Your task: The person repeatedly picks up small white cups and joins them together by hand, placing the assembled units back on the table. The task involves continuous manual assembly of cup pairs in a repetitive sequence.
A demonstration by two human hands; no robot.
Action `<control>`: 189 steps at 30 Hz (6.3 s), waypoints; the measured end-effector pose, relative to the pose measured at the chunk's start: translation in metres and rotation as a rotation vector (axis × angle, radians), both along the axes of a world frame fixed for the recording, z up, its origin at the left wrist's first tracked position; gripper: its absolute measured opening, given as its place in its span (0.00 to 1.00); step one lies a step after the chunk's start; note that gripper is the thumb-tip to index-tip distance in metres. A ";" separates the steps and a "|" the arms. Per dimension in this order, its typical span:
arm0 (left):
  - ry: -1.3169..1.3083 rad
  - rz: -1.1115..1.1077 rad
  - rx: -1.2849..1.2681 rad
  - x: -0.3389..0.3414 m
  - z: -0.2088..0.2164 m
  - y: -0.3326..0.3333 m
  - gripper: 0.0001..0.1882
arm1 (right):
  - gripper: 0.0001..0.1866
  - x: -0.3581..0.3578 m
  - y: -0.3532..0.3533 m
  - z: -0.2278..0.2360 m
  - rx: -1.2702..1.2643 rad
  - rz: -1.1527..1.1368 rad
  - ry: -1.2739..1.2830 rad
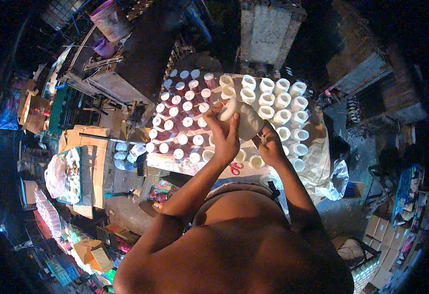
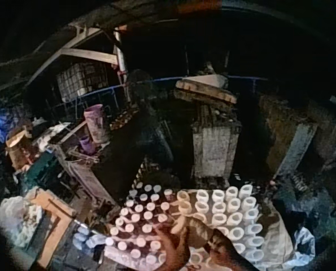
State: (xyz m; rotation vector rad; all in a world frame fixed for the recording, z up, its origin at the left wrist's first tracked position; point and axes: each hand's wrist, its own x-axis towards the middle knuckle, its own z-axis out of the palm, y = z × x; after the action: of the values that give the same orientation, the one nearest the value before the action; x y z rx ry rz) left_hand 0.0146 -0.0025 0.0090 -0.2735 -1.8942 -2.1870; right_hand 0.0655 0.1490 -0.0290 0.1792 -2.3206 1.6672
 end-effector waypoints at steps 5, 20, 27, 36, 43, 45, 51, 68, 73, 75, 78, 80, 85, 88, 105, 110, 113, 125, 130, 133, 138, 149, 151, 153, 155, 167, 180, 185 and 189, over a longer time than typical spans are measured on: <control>0.021 -0.012 -0.010 -0.002 -0.007 0.002 0.19 | 0.09 0.014 0.011 0.023 0.114 0.072 -0.119; -0.868 -0.301 0.548 -0.015 -0.106 -0.009 0.31 | 0.32 -0.020 -0.010 0.009 0.481 -0.194 -0.466; -0.518 -0.298 -0.654 0.025 -0.187 -0.056 0.30 | 0.22 -0.030 -0.008 -0.039 0.601 -0.044 -0.361; -0.519 -0.538 -1.122 0.040 -0.229 -0.026 0.43 | 0.16 -0.035 -0.029 -0.150 0.809 0.122 -0.563; -0.716 -0.493 -0.915 0.034 -0.261 -0.039 0.34 | 0.18 -0.024 -0.022 -0.133 0.759 -0.024 -0.595; -0.932 -0.521 -0.831 0.033 -0.228 -0.043 0.31 | 0.19 -0.014 -0.003 -0.134 0.748 0.020 -0.567; -0.970 -0.475 -0.225 0.044 -0.200 -0.071 0.27 | 0.32 0.026 0.023 -0.101 0.618 0.305 -0.493; -0.861 -0.444 -0.753 0.111 -0.198 -0.111 0.41 | 0.26 0.009 -0.037 -0.081 0.956 0.312 -0.349; 0.100 -0.227 -0.870 0.095 -0.147 -0.069 0.49 | 0.29 0.014 -0.039 -0.061 0.862 0.331 -0.404; 0.093 -0.264 -0.797 0.083 -0.149 -0.063 0.49 | 0.32 0.018 -0.037 -0.046 0.839 0.321 -0.423; -0.248 -0.541 -0.535 0.074 -0.177 -0.064 0.47 | 0.34 0.020 -0.022 -0.012 0.680 0.339 -0.494; -0.474 -0.623 -0.200 0.072 -0.173 -0.059 0.44 | 0.32 0.023 -0.004 -0.019 0.471 0.310 -0.504; -0.414 -0.602 -0.091 0.063 -0.116 -0.055 0.30 | 0.21 0.026 0.023 -0.071 0.083 0.227 -0.513; -0.586 -0.654 0.258 0.055 -0.105 -0.061 0.21 | 0.19 0.025 0.023 -0.067 -0.162 0.241 -0.639; -0.330 -0.629 -0.208 0.019 -0.059 -0.041 0.09 | 0.14 0.019 0.023 0.024 0.143 0.230 -0.487; -0.194 -0.622 -0.323 0.014 -0.046 -0.039 0.09 | 0.15 0.017 0.031 0.029 0.208 0.206 -0.481; -0.313 -0.669 -0.310 0.013 -0.037 -0.037 0.08 | 0.15 0.019 0.030 0.037 0.036 0.207 -0.550; -0.304 -0.675 -0.140 0.010 -0.043 -0.028 0.04 | 0.14 0.018 0.023 0.027 -0.137 0.130 -0.550; -0.359 -0.680 -0.233 0.008 -0.041 -0.031 0.04 | 0.15 0.016 0.021 0.016 -0.106 0.025 -0.358; -0.198 -0.668 -0.172 0.011 -0.042 -0.030 0.07 | 0.17 0.018 0.021 0.037 -0.040 0.075 -0.400; -0.184 -0.724 -0.039 0.011 -0.033 -0.033 0.22 | 0.16 0.018 0.024 0.052 0.035 0.040 -0.307; -0.211 -0.822 -0.086 0.024 0.017 -0.039 0.37 | 0.12 0.036 0.017 0.135 0.420 -0.028 -0.103; -0.139 -0.851 -0.054 0.025 0.018 -0.040 0.35 | 0.12 0.037 0.017 0.136 0.418 -0.024 -0.062; -0.129 -0.831 -0.076 0.025 0.023 -0.039 0.31 | 0.11 0.039 0.016 0.138 0.408 -0.014 -0.039; -0.135 -0.793 -0.121 0.025 0.023 -0.039 0.26 | 0.11 0.042 0.015 0.144 0.388 0.006 -0.029; -0.009 -0.659 -0.313 0.022 0.022 -0.035 0.14 | 0.11 0.040 0.016 0.158 0.617 0.036 0.079; 0.176 -0.639 -0.546 0.022 0.040 -0.037 0.35 | 0.10 0.043 0.007 0.149 0.856 0.072 0.125; 0.189 -0.624 -0.533 0.018 0.035 -0.032 0.37 | 0.10 0.024 0.021 0.118 0.751 0.210 0.031; 0.035 -0.646 -0.418 0.018 0.021 -0.037 0.38 | 0.10 0.023 0.043 0.125 0.585 0.199 0.028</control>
State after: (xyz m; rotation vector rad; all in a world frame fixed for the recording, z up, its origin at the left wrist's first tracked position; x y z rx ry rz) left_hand 0.0327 -0.0396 0.0301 -1.1266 -2.4817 -2.0518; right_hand 0.0886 0.1919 0.0955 0.5586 -2.7780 0.9962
